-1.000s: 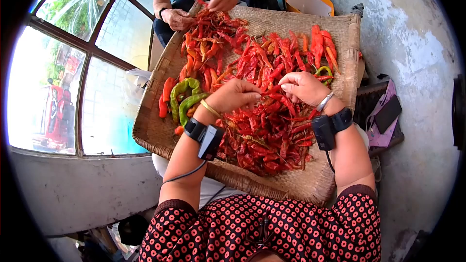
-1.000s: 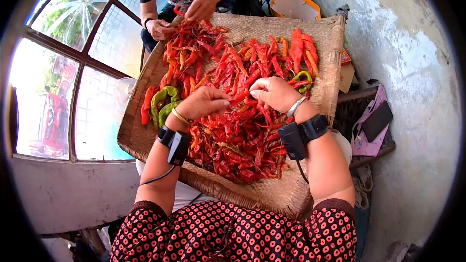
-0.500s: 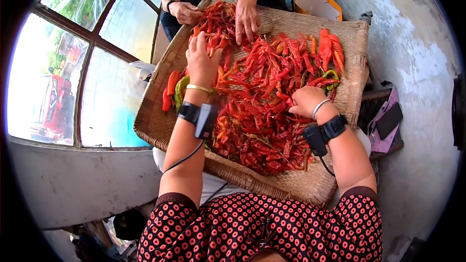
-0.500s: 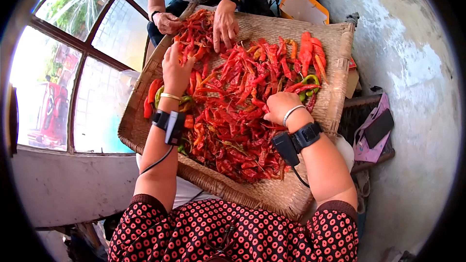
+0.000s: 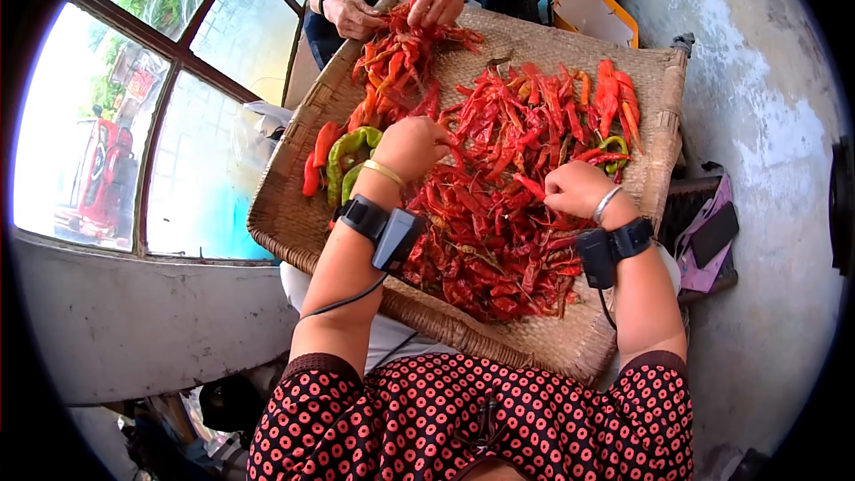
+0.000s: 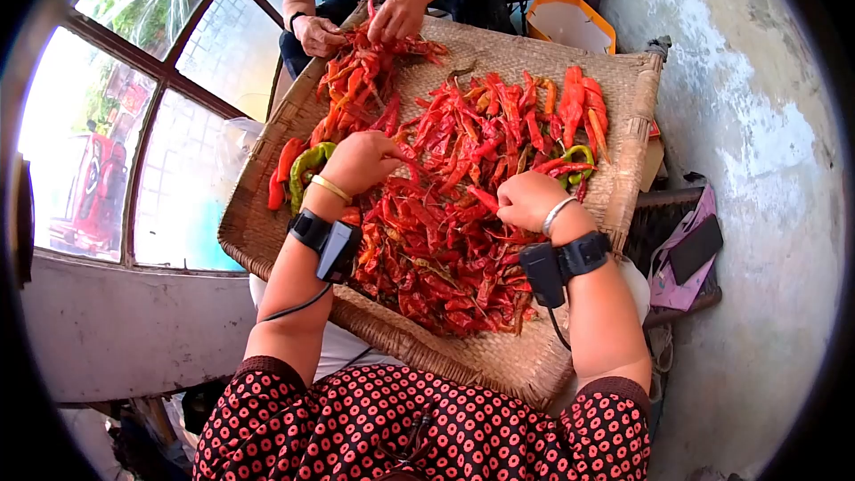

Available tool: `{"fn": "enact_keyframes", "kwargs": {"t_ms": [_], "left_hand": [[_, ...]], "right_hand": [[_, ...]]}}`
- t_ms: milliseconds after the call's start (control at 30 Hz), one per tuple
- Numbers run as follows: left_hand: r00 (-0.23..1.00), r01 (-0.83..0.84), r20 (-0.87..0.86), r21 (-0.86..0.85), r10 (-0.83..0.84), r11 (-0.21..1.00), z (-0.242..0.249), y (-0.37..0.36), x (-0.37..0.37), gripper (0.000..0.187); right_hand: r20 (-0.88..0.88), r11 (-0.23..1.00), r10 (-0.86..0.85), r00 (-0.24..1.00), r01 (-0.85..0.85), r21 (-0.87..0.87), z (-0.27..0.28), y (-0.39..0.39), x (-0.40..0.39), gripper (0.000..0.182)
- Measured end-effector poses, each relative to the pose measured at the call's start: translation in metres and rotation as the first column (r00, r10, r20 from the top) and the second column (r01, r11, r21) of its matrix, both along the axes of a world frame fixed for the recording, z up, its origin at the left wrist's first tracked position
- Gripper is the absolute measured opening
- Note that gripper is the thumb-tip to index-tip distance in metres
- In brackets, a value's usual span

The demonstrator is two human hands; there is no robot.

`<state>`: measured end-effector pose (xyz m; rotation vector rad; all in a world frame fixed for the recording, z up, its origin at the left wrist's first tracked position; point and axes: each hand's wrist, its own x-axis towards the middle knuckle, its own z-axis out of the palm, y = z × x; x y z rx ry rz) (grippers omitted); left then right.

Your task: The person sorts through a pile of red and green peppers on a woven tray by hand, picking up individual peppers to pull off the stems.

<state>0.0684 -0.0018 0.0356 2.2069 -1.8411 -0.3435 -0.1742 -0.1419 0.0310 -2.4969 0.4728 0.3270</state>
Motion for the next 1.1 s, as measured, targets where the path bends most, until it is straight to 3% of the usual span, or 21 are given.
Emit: {"fn": "enact_keyframes", "kwargs": {"t_ms": [33, 133, 167, 233, 267, 367, 400, 433, 500, 533, 567, 667, 700, 767, 800, 867, 933, 967, 1033, 1067, 1100], "left_hand": [[1.0, 0.0, 0.0, -0.001, 0.0, 1.0, 0.005, 0.0, 0.001, 0.016], [0.973, -0.089, -0.231, -0.396, -0.006, 0.914, 0.023, -0.001, 0.002, 0.012], [0.973, -0.089, -0.231, -0.397, -0.006, 0.913, 0.028, -0.003, 0.002, 0.012], [0.868, -0.385, -0.478, -0.481, 0.133, 0.787, 0.033, -0.006, 0.004, 0.012], [0.867, -0.387, -0.479, -0.481, 0.134, 0.786, 0.032, -0.009, 0.008, 0.012], [0.697, -0.578, -0.711, -0.484, 0.089, 0.656, 0.027, -0.019, 0.023, 0.022], [0.583, -0.587, -0.811, -0.464, -0.052, 0.663, 0.03, -0.022, 0.02, 0.036], [0.583, -0.588, -0.811, -0.464, -0.051, 0.662, 0.022, -0.023, 0.024, 0.036], [0.786, -0.567, -0.534, -0.421, 0.312, 0.707, 0.005, -0.026, 0.031, 0.043], [0.722, -0.582, -0.652, -0.391, 0.232, 0.713, 0.012, -0.023, 0.013, 0.039], [0.806, -0.454, -0.57, -0.425, 0.158, 0.783, -0.007, -0.024, 0.02, 0.034], [0.802, -0.131, -0.596, -0.238, -0.039, 0.962, 0.009, -0.015, -0.024, 0.028], [0.819, 0.005, -0.565, -0.166, -0.1, 0.986, 0.019, -0.012, -0.039, 0.028], [0.822, 0.235, -0.472, -0.227, -0.318, 0.945, 0.004, -0.011, -0.05, 0.031], [0.803, 0.281, -0.523, -0.089, -0.285, 0.956, 0.013, -0.011, -0.057, 0.031], [0.789, 0.312, -0.536, -0.071, -0.3, 0.947, 0.004, -0.01, -0.063, 0.029], [0.774, 0.349, -0.553, -0.035, -0.309, 0.937, 0.003, -0.008, -0.065, 0.022], [0.775, 0.35, -0.55, -0.034, -0.31, 0.936, 0.004, -0.007, -0.064, 0.022], [0.774, 0.376, -0.566, 0.048, -0.285, 0.925, 0.012, -0.006, -0.059, 0.019], [0.817, 0.283, -0.55, 0.119, -0.174, 0.952, 0.021, -0.005, -0.051, 0.018], [0.848, 0.18, -0.527, 0.188, -0.055, 0.965, 0.027, -0.004, -0.038, 0.018]], "right_hand": [[0.0, 1.0, 0.0, 1.0, 0.0, -0.001, -0.001, -0.002, -0.002, 0.016], [0.136, 0.936, -0.003, 0.991, -0.045, 0.35, 0.003, -0.007, -0.007, 0.021], [0.136, 0.936, -0.003, 0.991, -0.045, 0.349, 0.006, -0.006, -0.007, 0.021], [0.028, 0.793, -0.075, 0.997, 0.043, 0.608, 0.014, -0.002, -0.008, 0.018], [0.026, 0.793, -0.073, 0.997, 0.042, 0.607, 0.016, -0.001, -0.008, 0.018], [0.011, 0.714, -0.066, 0.998, 0.039, 0.699, 0.018, 0.002, -0.005, 0.016], [0.011, 0.701, -0.078, 0.997, 0.047, 0.712, 0.016, 0.002, -0.005, 0.014], [0.011, 0.688, -0.09, 0.996, 0.054, 0.724, 0.015, 0.002, -0.004, 0.012], [0.022, 0.685, -0.134, 0.991, 0.076, 0.725, 0.013, 0.003, -0.002, 0.014], [0.032, 0.68, -0.179, 0.983, 0.1, 0.726, 0.013, 0.004, -0.001, 0.016], [0.032, 0.679, -0.178, 0.983, 0.1, 0.727, 0.014, 0.004, -0.001, 0.016], [0.029, 0.779, -0.179, 0.983, 0.124, 0.615, 0.014, 0.006, 0.003, 0.017], [0.042, 0.803, -0.148, 0.988, 0.096, 0.588, 0.013, 0.007, 0.004, 0.017], [0.052, 0.826, -0.117, 0.992, 0.068, 0.559, 0.011, 0.008, 0.003, 0.018], [0.056, 0.827, -0.106, 0.993, 0.057, 0.56, 0.01, 0.008, 0.003, 0.019], [0.063, 0.827, -0.095, 0.993, 0.044, 0.561, 0.005, 0.007, 0.003, 0.02], [0.234, 0.849, -0.025, 0.972, -0.102, 0.518, -0.001, 0.006, 0.003, 0.016], [0.237, 0.85, -0.027, 0.971, -0.103, 0.517, 0.0, 0.005, 0.002, 0.016], [0.019, 0.741, -0.215, 0.977, 0.15, 0.654, 0.011, 0.006, 0.002, 0.017], [0.28, 0.931, -0.215, 0.936, 0.11, 0.348, -0.003, -0.003, 0.002, 0.017], [0.375, 0.963, -0.227, 0.899, 0.149, 0.226, -0.008, -0.004, 0.002, 0.015]]}}
